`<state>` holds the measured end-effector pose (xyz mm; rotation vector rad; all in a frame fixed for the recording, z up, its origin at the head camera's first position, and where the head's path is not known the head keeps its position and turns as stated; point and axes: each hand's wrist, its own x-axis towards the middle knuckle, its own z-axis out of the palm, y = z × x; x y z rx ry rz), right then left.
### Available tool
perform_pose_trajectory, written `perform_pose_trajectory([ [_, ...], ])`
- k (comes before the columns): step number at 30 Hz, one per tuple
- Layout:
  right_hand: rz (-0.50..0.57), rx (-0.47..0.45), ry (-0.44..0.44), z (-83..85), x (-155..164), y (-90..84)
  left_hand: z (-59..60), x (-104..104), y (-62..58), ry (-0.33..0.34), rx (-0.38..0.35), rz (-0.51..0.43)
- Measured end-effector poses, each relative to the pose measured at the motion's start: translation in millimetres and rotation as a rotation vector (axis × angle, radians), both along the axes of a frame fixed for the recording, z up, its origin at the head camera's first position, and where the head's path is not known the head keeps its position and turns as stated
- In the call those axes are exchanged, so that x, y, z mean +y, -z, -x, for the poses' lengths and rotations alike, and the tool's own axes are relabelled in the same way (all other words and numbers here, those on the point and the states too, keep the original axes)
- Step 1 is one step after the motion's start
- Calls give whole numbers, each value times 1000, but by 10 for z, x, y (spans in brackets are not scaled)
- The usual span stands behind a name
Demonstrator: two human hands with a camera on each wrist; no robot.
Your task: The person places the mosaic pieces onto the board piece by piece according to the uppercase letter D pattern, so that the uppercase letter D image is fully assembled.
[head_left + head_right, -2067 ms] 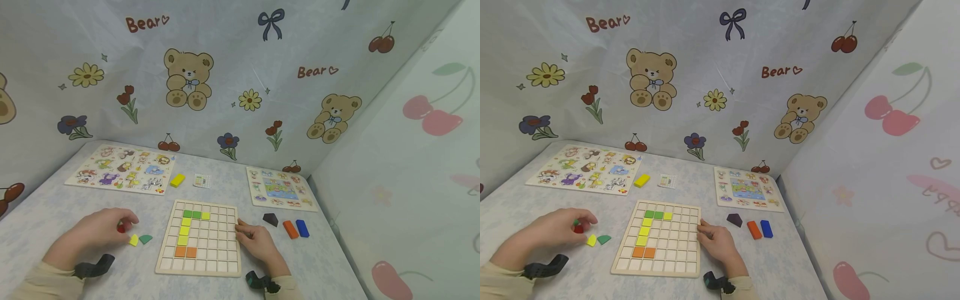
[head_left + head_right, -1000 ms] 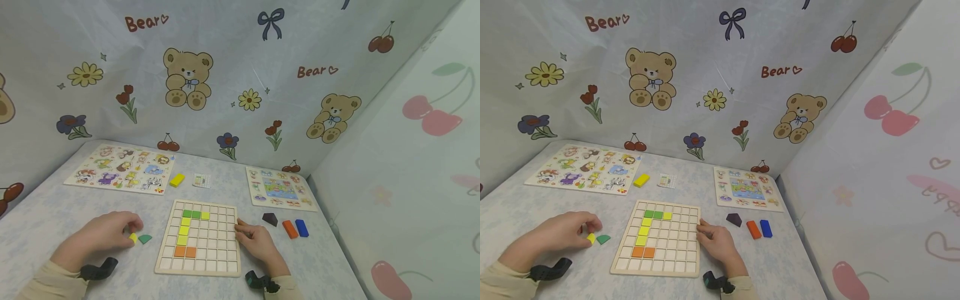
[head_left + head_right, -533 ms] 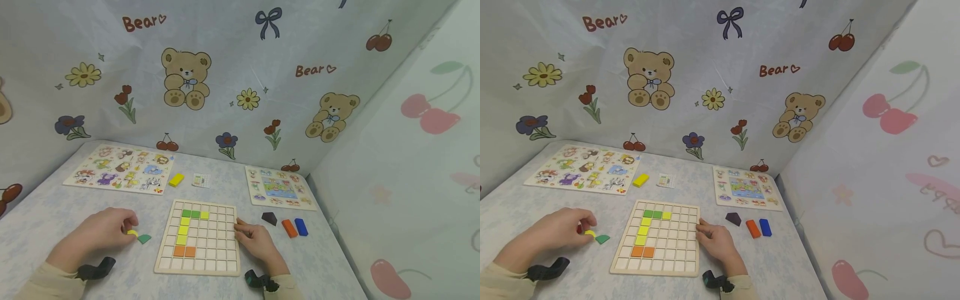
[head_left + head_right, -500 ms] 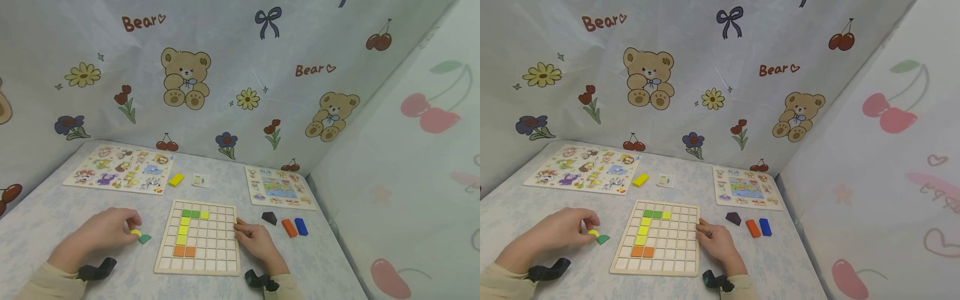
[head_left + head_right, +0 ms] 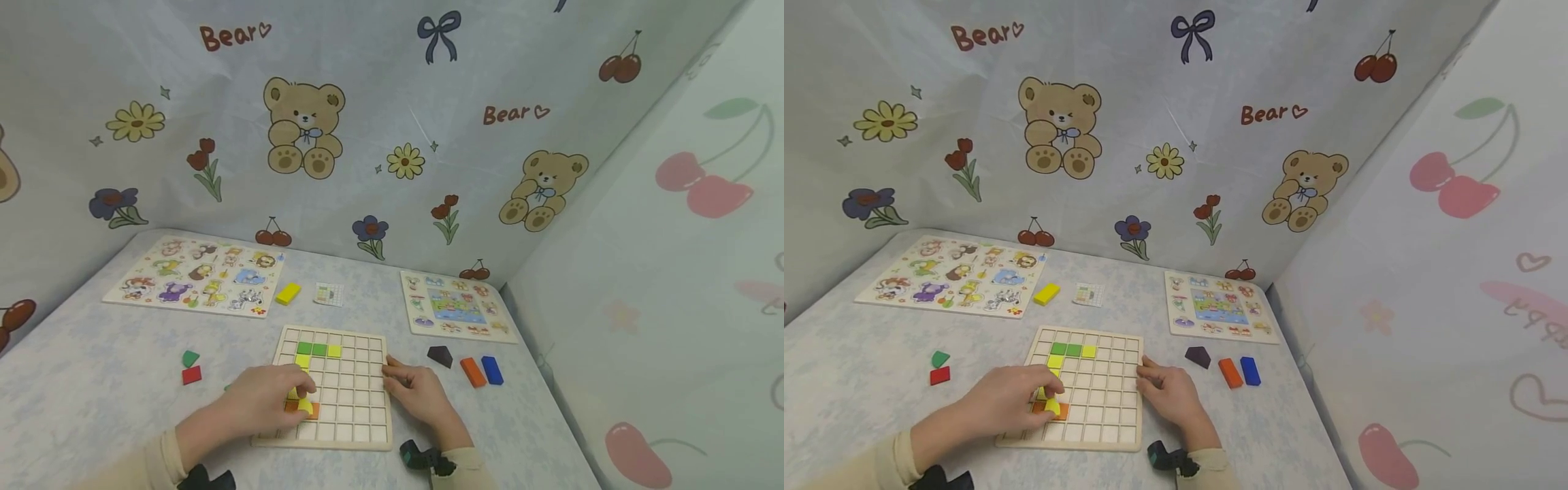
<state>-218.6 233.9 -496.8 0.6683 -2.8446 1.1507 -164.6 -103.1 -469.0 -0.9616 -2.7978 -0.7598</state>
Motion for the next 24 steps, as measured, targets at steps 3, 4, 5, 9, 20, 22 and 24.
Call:
perform_pose_trajectory([
  [3, -2, -8, 10, -2, -4, -3, 6, 84, 34, 18, 21, -8],
  [4, 1, -12, 13, -3, -6, -6, 9, 110, 48, 27, 29, -9],
  [5, 1, -11, 13, -3, -6, -7, 14, 135, 65, 37, 38, -8],
  [9, 6, -2, 0, -5, -3, -5, 24, 216, 135, 79, 75, -13],
  [20, 0, 4, 2, -3, -6, -4, 38, 262, 211, 80, 89, -40],
  [22, -3, 0, 5, -5, -2, -6, 41, 261, 216, 79, 82, -46],
  [24, -8, 4, 6, -9, 1, -8, 44, 258, 222, 78, 83, -47],
])
